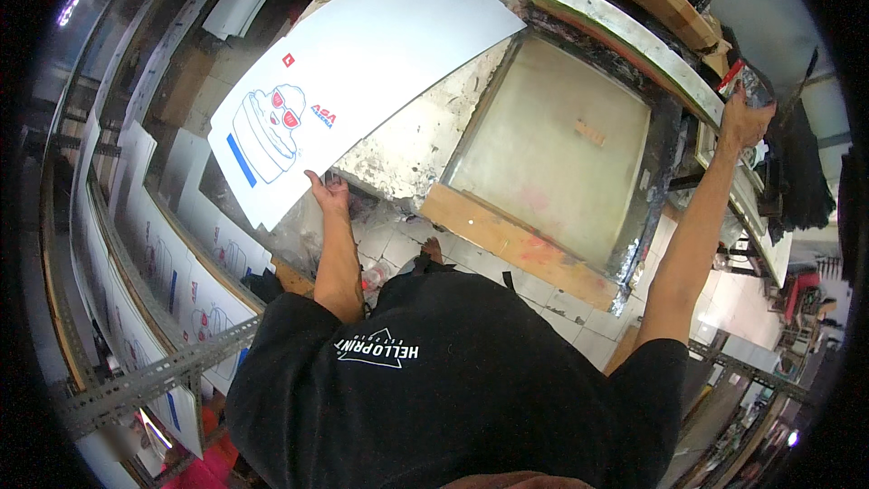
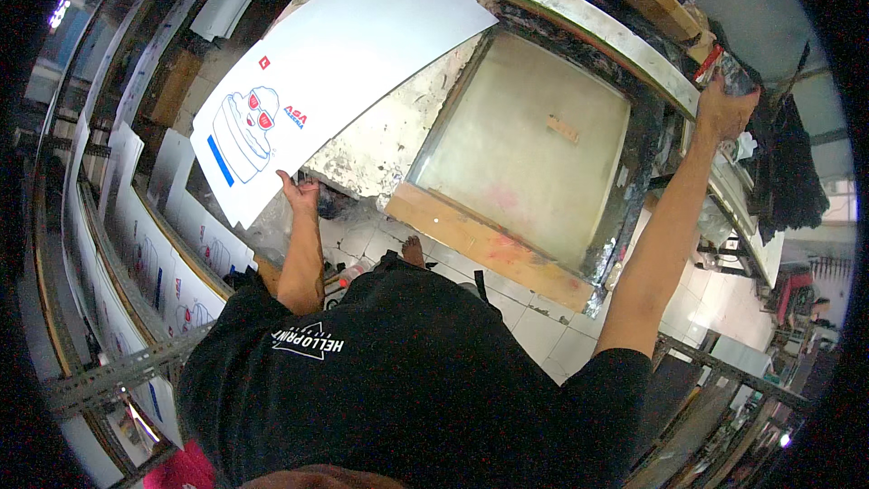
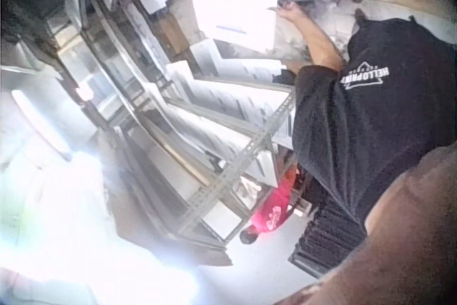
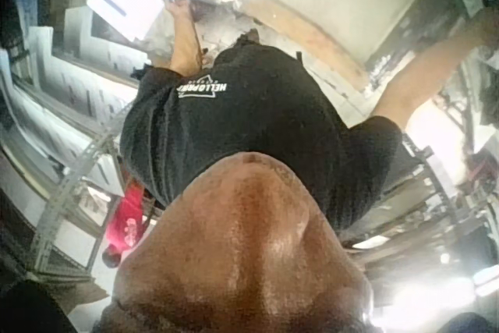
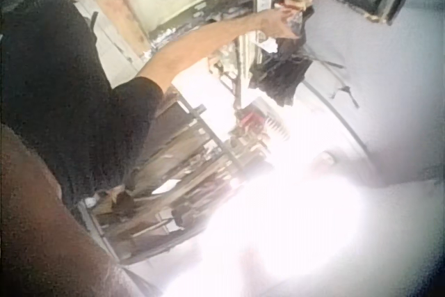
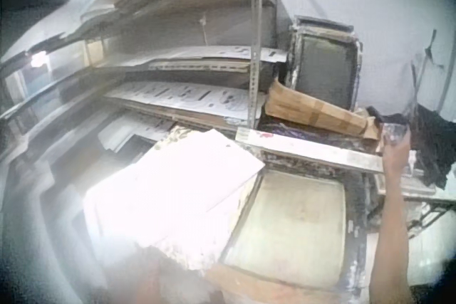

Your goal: The person performs screen printing on white paper sheets. They place a sheet under a screen, apply red ink with a squeegee, and lift the screen to reveal the printed design. The process is repeated for multiple sheets.

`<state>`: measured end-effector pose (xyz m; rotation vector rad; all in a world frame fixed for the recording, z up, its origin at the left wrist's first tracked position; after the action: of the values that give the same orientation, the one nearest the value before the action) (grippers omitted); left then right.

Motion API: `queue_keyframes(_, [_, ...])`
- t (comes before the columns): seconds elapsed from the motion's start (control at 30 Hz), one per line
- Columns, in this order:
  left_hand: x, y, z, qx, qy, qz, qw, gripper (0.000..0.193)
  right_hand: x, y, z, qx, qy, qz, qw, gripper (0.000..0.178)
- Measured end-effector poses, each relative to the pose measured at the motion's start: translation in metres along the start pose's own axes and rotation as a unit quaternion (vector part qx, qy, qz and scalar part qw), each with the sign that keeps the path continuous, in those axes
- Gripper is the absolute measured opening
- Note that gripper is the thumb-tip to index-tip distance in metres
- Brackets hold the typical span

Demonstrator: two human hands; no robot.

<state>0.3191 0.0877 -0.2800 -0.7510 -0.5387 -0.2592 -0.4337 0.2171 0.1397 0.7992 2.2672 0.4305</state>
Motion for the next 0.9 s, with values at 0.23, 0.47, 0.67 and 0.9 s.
queue_keyframes(0.23, [0.017,-0.046,0.042,0.074,-0.074,-0.163,0.981,0.085,0.007,0.0,-0.001,0.027,0.008,0.021,0.999,0.082])
queue_keyframes(0.47, [0.042,-0.061,0.052,0.04,-0.125,0.053,0.99,0.082,0.001,-0.003,-0.003,0.019,-0.001,0.026,0.999,0.079])
queue_keyframes(0.67, [0.046,-0.08,0.062,-0.045,-0.18,0.09,0.978,0.072,-0.001,-0.001,0.002,-0.006,-0.02,0.028,0.999,0.08])
queue_keyframes(0.9, [0.03,-0.099,0.04,-0.216,-0.024,0.23,0.949,0.068,0.004,-0.005,-0.004,0.025,0.008,0.003,1.0,0.077])
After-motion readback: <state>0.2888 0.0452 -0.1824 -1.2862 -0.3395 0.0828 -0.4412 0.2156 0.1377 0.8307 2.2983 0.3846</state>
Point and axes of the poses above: each hand's wrist, its own z-axis away from the middle knuckle, its own y-axis out of the back of the hand, x = y × z, the point moved 3 cm from there along -z, towards the middle knuckle, and after that the axes turned 2 degrees about -y, right-handed, at the moved point
